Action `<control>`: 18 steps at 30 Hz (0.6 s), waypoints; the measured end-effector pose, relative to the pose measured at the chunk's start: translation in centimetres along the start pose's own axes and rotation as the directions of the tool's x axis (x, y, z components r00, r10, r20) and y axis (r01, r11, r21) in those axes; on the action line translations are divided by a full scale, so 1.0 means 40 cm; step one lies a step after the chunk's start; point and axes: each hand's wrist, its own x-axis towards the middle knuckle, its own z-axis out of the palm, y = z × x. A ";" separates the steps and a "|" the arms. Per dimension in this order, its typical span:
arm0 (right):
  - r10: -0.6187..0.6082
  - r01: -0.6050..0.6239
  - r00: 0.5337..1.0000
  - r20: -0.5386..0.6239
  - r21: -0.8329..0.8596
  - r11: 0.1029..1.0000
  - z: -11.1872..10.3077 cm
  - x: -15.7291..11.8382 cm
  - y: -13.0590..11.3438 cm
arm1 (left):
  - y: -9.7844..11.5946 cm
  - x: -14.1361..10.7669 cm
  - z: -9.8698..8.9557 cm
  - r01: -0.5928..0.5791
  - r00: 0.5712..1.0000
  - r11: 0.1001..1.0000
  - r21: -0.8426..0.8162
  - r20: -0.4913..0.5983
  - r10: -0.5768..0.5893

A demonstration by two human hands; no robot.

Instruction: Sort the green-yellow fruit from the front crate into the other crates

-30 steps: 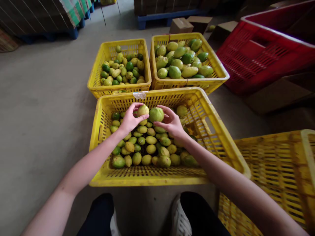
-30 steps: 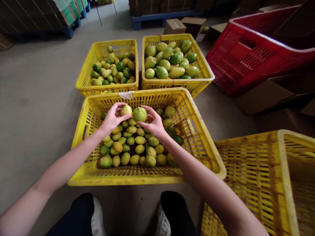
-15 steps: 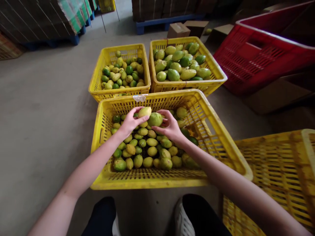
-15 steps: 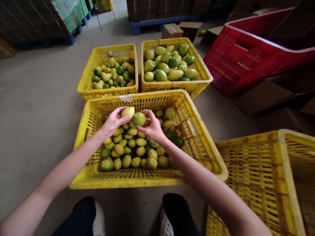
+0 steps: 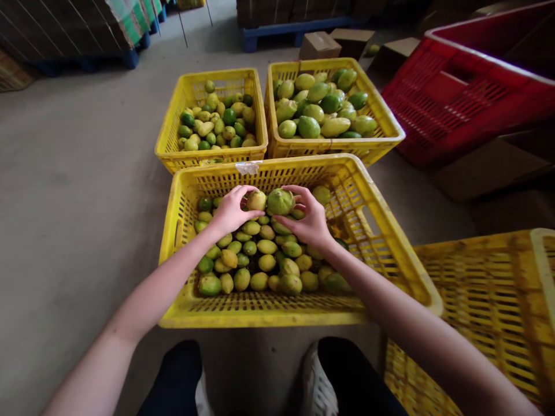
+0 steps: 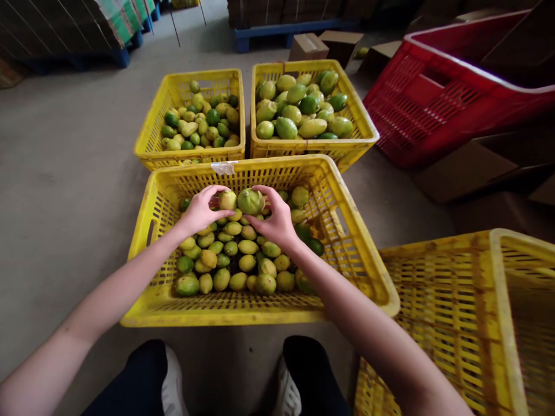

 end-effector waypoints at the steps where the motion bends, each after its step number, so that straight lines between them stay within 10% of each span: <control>1: -0.014 0.014 1.000 0.000 -0.004 1.000 -0.001 0.000 0.000 | 0.005 -0.002 0.000 -0.021 1.000 1.000 0.009 0.003 0.021; 11: 0.194 -0.203 0.979 0.064 0.420 0.885 -0.005 0.014 -0.003 | 0.019 0.000 0.004 0.150 0.988 0.968 -0.199 -0.016 -0.156; 18: 0.428 -0.574 0.819 0.383 0.577 0.581 -0.005 0.022 -0.011 | 0.021 0.009 -0.004 0.575 0.817 0.704 -0.417 0.257 -0.516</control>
